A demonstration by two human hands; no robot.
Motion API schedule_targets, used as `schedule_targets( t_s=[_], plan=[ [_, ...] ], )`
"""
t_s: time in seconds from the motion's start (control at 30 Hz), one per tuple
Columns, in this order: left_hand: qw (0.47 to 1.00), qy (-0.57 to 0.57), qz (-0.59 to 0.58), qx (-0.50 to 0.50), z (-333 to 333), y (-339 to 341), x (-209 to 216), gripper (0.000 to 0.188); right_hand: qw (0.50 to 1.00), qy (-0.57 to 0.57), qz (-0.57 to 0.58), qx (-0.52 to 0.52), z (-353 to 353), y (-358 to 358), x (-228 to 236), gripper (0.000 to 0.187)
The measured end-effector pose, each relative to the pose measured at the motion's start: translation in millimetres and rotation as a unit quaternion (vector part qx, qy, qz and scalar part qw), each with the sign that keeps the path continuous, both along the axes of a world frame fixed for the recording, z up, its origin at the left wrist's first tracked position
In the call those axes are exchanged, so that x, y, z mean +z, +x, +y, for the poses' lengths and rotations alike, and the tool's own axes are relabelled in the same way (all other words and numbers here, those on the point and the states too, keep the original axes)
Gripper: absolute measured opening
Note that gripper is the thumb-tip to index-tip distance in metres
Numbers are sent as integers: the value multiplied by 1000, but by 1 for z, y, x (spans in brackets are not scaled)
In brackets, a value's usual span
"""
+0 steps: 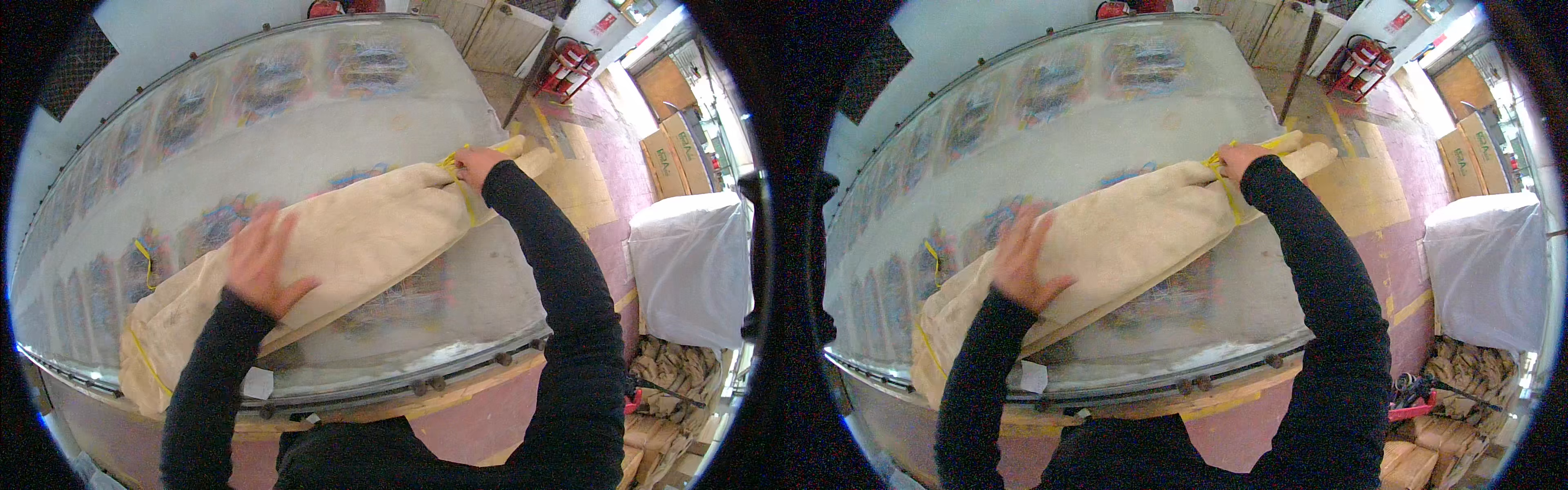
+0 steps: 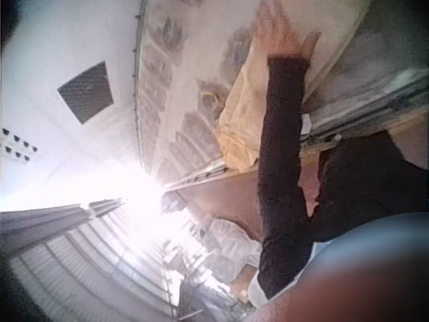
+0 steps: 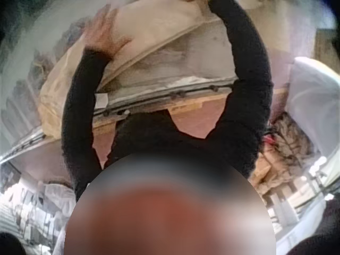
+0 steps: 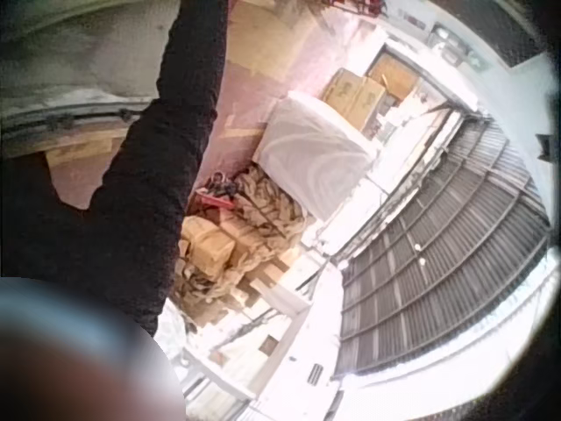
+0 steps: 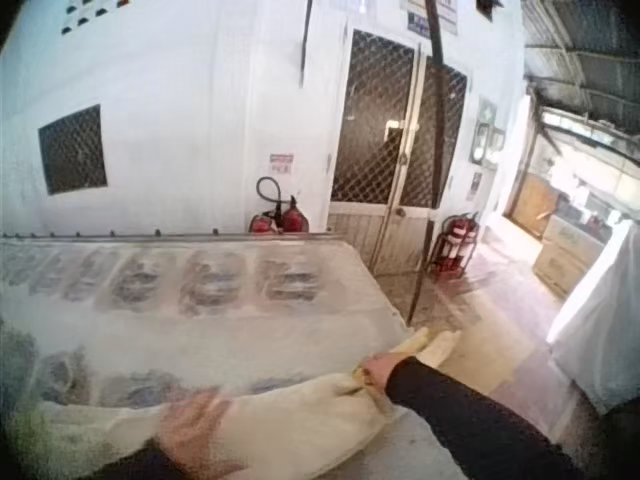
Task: The person selects a bundle of beige fabric from a pile, places it on a table, and uses a utility knife to cut a rectangular piece. They then fold the cut piece and tie it with a yellow string.
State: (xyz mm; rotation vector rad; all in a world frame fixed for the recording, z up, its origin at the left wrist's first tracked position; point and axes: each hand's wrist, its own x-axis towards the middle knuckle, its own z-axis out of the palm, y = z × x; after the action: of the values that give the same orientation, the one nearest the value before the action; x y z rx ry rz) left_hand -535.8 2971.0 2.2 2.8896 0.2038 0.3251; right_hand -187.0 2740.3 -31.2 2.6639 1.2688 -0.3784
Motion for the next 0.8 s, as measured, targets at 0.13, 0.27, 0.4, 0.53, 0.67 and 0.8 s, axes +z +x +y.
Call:
schedule_targets(
  t_s=[0.13,0.27,0.4,0.53,0.67,0.8],
  plan=[
    [996,5,87,5,-58,84,-12,116,997,-59,-55,15,7,-10,9,26],
    [980,46,194,2,-89,79,-33,127,1000,1,-8,-25,-19,-52,7,36],
    [980,63,187,0,-104,61,-51,119,905,363,148,-168,-67,-124,7,40],
    [980,45,196,-8,-114,51,-56,110,858,381,272,-211,-94,-161,28,35],
    [978,59,199,-15,-114,53,-56,108,953,238,169,-77,-90,-125,52,35],
    [978,47,203,-11,-110,59,-58,110,920,384,-28,-71,-68,-59,41,22]
  ],
)
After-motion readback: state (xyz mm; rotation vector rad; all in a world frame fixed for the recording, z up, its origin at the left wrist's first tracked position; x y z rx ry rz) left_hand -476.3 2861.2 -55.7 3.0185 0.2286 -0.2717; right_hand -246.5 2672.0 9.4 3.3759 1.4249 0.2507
